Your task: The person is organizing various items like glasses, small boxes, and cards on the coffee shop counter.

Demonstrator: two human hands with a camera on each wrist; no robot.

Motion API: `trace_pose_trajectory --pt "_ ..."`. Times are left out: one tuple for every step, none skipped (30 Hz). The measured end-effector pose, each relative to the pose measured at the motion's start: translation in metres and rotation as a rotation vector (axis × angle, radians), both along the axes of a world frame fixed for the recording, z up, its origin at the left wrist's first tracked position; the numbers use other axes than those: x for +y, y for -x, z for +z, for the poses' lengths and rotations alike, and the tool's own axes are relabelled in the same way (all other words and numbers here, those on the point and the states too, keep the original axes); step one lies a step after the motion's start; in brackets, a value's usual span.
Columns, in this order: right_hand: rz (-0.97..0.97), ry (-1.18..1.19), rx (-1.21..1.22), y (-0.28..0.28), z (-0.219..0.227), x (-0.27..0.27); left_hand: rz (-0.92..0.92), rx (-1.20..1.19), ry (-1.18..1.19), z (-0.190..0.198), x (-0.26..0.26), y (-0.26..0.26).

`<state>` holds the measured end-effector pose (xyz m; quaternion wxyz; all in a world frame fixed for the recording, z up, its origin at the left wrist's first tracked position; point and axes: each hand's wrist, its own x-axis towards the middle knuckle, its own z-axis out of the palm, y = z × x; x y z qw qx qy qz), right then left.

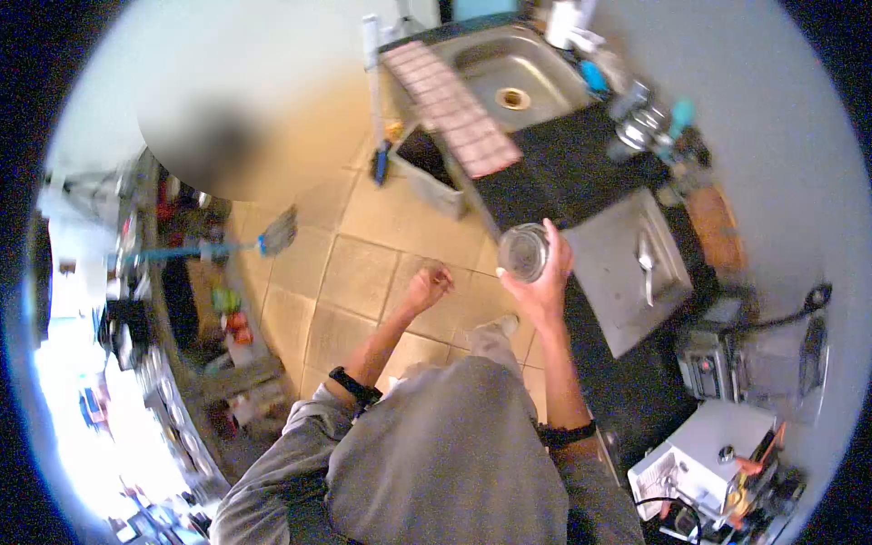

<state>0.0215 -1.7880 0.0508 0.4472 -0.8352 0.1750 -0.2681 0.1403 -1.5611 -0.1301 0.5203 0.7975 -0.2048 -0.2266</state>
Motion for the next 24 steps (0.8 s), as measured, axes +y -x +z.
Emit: trace_pose_trajectory --pt "0.069 -0.002 -0.008 0.001 -0.002 0.027 0.077 -0.007 0.007 -0.002 0.037 0.016" --pt "0.140 0.009 -0.040 0.002 -0.007 0.052 0.094 0.028 0.043 -0.002 0.073 0.034" --pt "0.178 0.105 -0.001 0.013 0.001 0.088 0.110 0.061 0.080 0.001 0.113 0.052" --pt "0.235 0.097 0.009 0.017 0.007 0.123 0.217 0.045 0.105 0.006 0.151 0.069" --pt "0.291 0.090 0.022 0.022 0.012 0.157 0.230 0.058 0.089 0.012 0.188 0.088" --pt "0.355 0.076 0.037 0.029 0.013 0.186 0.260 0.083 0.069 0.014 0.222 0.117" --pt "0.416 0.058 0.047 0.034 0.014 0.215 0.381 0.071 0.084 0.017 0.254 0.144" --pt "0.491 0.066 0.060 0.039 0.016 0.242 0.420 0.071 0.153 0.020 0.281 0.170" --pt "0.566 0.077 0.072 0.042 0.016 0.267 0.457 0.063 0.223 0.021 0.308 0.197" --pt "0.630 0.104 0.059 0.045 0.010 0.289 0.550 0.045 0.238 0.016 0.332 0.222" --pt "0.723 0.120 0.048 0.045 0.006 0.313 0.587 0.090 0.251 0.010 0.351 0.244" --pt "0.825 0.071 0.062 0.042 0.003 0.338 0.623 0.134 0.268 0.004 0.369 0.260" --pt "0.889 0.019 0.093 0.044 -0.001 0.362 0.679 0.131 0.283 0.001 0.388 0.278" --pt "0.967 0.038 0.095 0.042 -0.006 0.389 0.768 0.163 0.359 -0.002 0.405 0.294" --pt "1.023 0.051 0.101 0.039 -0.007 0.421 0.856 0.193 0.437 -0.005 0.421 0.308" --pt "1.132 0.121 0.099 0.041 -0.007 0.450 0.902 0.198 0.456 -0.011 0.432 0.323" --pt "1.240 0.190 0.095 0.044 -0.009 0.477 0.992 0.181 0.409 -0.016 0.444 0.336" --pt "1.317 0.198 0.123 0.045 -0.016 0.501 1.087 0.161 0.357 -0.020 0.457 0.348" --pt "1.368 0.205 0.130 0.048 -0.020 0.529 1.137 0.164 0.367 -0.026 0.467 0.361" --pt "1.463 0.191 0.183 0.052 -0.024 0.557 1.240 0.134 0.456 -0.032 0.475 0.372" --pt "1.558 0.179 0.238 0.052 -0.027 0.584 1.343 0.099 0.544 -0.039 0.481 0.382" --pt "1.603 0.176 0.250 0.054 -0.033 0.610 1.425 0.152 0.499 -0.043 0.490 0.396" --pt "1.694 0.226 0.254 0.054 -0.040 0.637 1.473 0.155 0.497 -0.047 0.499 0.408" --pt "1.785 0.277 0.255 0.054 -0.046 0.663 1.567 0.133 0.483 -0.049 0.507 0.420"
